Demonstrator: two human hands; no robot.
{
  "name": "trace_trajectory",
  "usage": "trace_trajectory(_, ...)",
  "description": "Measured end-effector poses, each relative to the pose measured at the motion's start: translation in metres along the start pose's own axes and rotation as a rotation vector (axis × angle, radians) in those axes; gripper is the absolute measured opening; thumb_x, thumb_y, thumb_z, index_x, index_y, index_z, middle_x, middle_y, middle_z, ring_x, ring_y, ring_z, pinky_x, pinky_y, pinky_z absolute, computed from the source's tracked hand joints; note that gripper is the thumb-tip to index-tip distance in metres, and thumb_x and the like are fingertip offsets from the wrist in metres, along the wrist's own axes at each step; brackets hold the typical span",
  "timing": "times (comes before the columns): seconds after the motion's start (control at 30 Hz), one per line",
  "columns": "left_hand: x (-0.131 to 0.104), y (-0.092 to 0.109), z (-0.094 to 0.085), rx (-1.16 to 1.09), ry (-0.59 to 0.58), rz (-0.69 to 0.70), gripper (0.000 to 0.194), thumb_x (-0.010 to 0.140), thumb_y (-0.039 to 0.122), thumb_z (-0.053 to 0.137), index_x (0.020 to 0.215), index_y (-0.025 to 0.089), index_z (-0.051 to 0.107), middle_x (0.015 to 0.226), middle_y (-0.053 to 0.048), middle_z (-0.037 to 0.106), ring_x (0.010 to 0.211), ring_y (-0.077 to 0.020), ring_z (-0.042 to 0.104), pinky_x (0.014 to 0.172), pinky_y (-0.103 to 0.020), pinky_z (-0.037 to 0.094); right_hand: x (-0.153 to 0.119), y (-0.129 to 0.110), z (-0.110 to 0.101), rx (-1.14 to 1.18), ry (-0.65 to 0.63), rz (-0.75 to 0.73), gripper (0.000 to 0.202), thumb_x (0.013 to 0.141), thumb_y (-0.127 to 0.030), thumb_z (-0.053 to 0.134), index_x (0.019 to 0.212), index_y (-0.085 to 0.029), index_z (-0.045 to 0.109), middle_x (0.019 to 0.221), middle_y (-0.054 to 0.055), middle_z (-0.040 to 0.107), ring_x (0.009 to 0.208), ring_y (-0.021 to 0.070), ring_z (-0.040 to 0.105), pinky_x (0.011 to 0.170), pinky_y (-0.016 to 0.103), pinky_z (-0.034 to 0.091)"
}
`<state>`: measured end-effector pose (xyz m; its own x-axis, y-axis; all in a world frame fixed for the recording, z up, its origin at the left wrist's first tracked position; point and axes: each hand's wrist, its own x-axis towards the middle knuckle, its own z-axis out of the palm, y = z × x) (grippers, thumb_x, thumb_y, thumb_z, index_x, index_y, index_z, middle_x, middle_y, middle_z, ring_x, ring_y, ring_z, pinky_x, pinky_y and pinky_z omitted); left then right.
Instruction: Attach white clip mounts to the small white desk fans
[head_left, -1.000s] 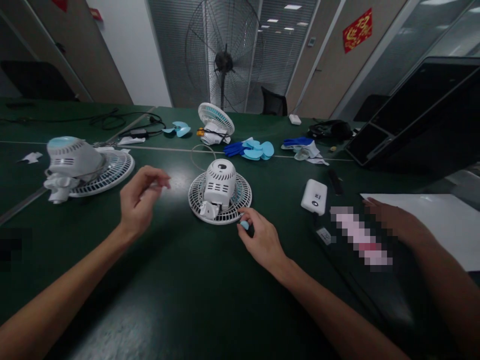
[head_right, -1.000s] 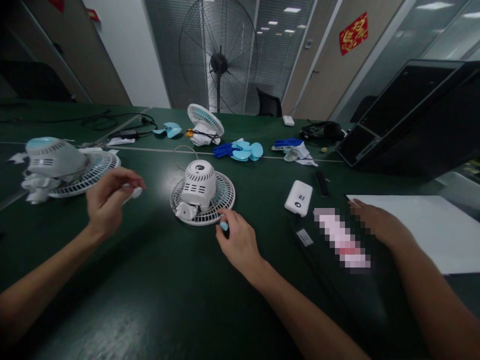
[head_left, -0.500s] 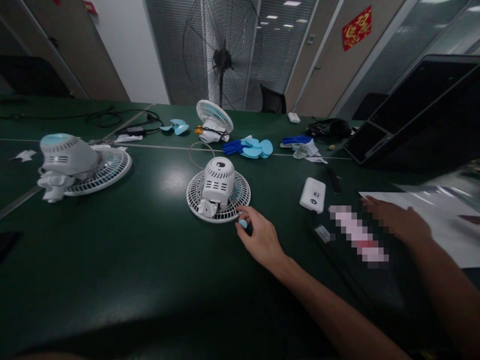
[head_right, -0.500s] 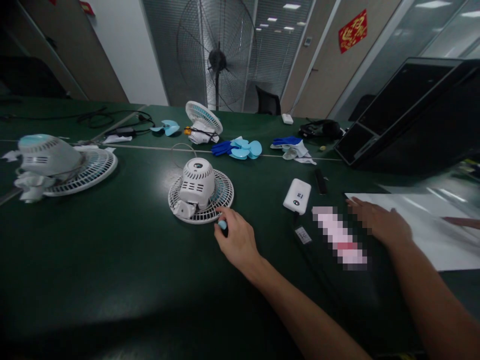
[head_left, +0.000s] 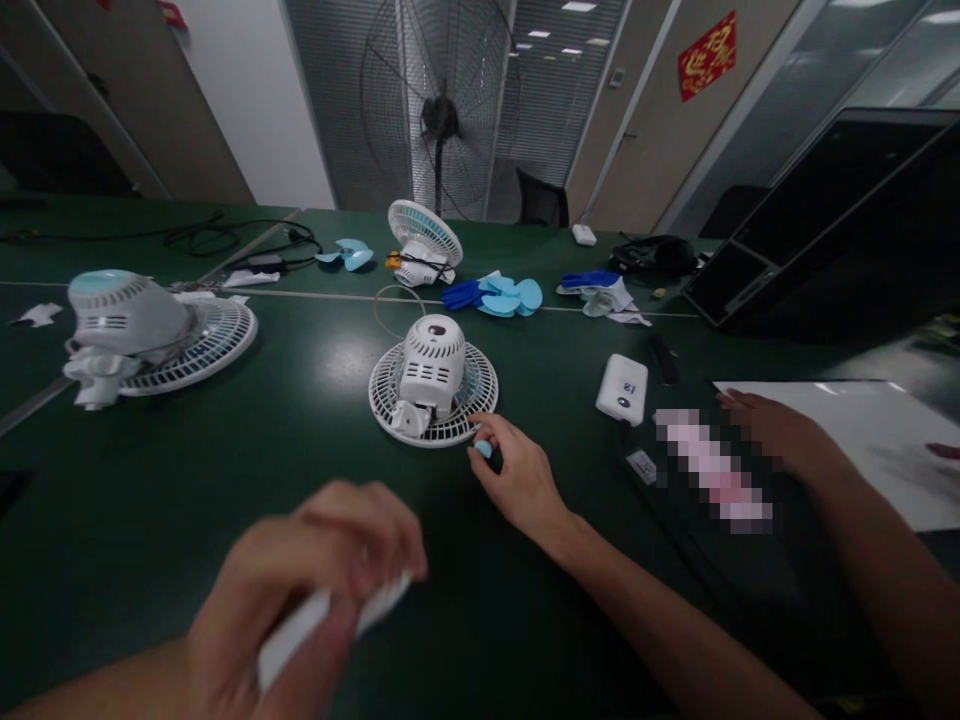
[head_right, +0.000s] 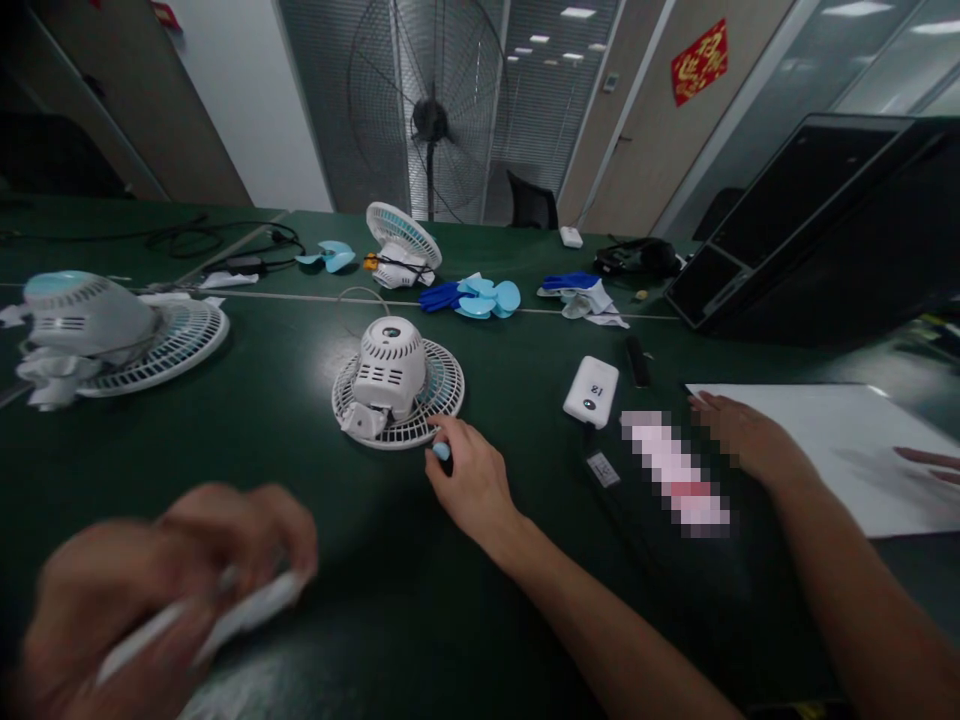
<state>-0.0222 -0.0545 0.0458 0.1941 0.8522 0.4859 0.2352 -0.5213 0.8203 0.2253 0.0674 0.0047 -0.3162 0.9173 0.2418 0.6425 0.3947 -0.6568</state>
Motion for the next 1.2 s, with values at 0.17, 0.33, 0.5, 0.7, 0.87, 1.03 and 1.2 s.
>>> trace_trajectory(0.17, 0.06, -0.044, 0.008, -0.022, 0.397, 0.053, 0.023, 0.096, 0.02, 0.058, 0.116, 0.029, 0.051, 0.107, -0.006, 0.06, 0.098, -0.0233, 0.065, 0.082, -0.044, 0.058, 0.0, -0.002, -0.002, 0.014, -0.013, 0.003, 0.04, 0.093, -0.016, 0.063, 0.132, -0.026, 0.059, 0.104, 0.003, 0.07, 0.095, 0.022, 0.067, 0.084, 0.037, 0.055)
trace_trajectory(0.33, 0.055, -0.079, 0.006, 0.053, 0.46, 0.017, 0.043, 0.088, 0.013, 0.07, 0.118, 0.026, 0.042, 0.121, -0.007, 0.056, 0.112, -0.0205, 0.06, 0.087, -0.034, 0.054, -0.001, -0.002, -0.004, 0.148, -0.001, -0.034, 0.04, 0.093, -0.014, 0.065, 0.131, -0.026, 0.06, 0.11, 0.005, 0.066, 0.094, 0.021, 0.066, 0.076, 0.034, 0.057)
trace_trajectory(0.5, 0.051, -0.079, 0.012, 0.053, 0.399, -0.025, 0.052, 0.086, 0.014, 0.071, 0.127, 0.028, 0.041, 0.138, -0.011, 0.051, 0.134, -0.0268, 0.053, 0.104, -0.044, 0.051, -0.002, -0.005, -0.004, 0.262, 0.024, -0.153, 0.038, 0.094, -0.016, 0.066, 0.13, -0.027, 0.061, 0.113, 0.005, 0.065, 0.093, 0.0196, 0.065, 0.078, 0.035, 0.058)
trace_trajectory(0.7, 0.051, -0.094, 0.001, 0.447, 0.174, -0.258, 0.069, 0.084, 0.01, 0.058, 0.147, 0.025, 0.035, 0.147, -0.016, 0.045, 0.138, -0.0364, 0.047, 0.113, -0.064, 0.038, -0.004, -0.008, -0.004, 0.29, 0.011, -0.24, 0.036, 0.094, -0.012, 0.065, 0.127, -0.025, 0.063, 0.116, 0.006, 0.065, 0.094, 0.019, 0.064, 0.081, 0.035, 0.058)
trace_trajectory(0.87, 0.059, -0.106, -0.021, 0.672, 0.078, -0.315, 0.083, 0.084, 0.032, 0.07, 0.153, 0.019, 0.026, 0.151, -0.021, 0.043, 0.136, -0.0416, 0.049, 0.107, -0.063, 0.044, -0.004, -0.008, -0.006, 0.288, 0.027, -0.229, 0.034, 0.094, -0.013, 0.065, 0.126, -0.025, 0.064, 0.116, 0.007, 0.065, 0.095, 0.02, 0.064, 0.081, 0.036, 0.058)
trace_trajectory(1.03, 0.069, -0.09, -0.046, 1.121, -0.124, -0.304, 0.071, 0.093, 0.067, 0.057, 0.135, 0.011, 0.049, 0.124, -0.024, 0.064, 0.113, -0.0448, 0.064, 0.094, -0.061, 0.05, -0.004, -0.009, -0.006, 0.282, 0.038, -0.218, 0.034, 0.094, -0.013, 0.065, 0.126, -0.025, 0.064, 0.116, 0.006, 0.065, 0.094, 0.0195, 0.064, 0.081, 0.036, 0.058)
trace_trajectory(1.2, 0.072, -0.073, -0.048, 1.158, -0.355, -0.338, 0.038, 0.103, 0.053, 0.045, 0.096, 0.017, 0.057, 0.098, -0.016, 0.069, 0.087, -0.0342, 0.07, 0.07, -0.043, 0.054, -0.003, -0.008, -0.004, 0.277, 0.053, -0.205, 0.034, 0.094, -0.012, 0.066, 0.125, -0.025, 0.065, 0.116, 0.006, 0.066, 0.095, 0.0196, 0.064, 0.082, 0.036, 0.057)
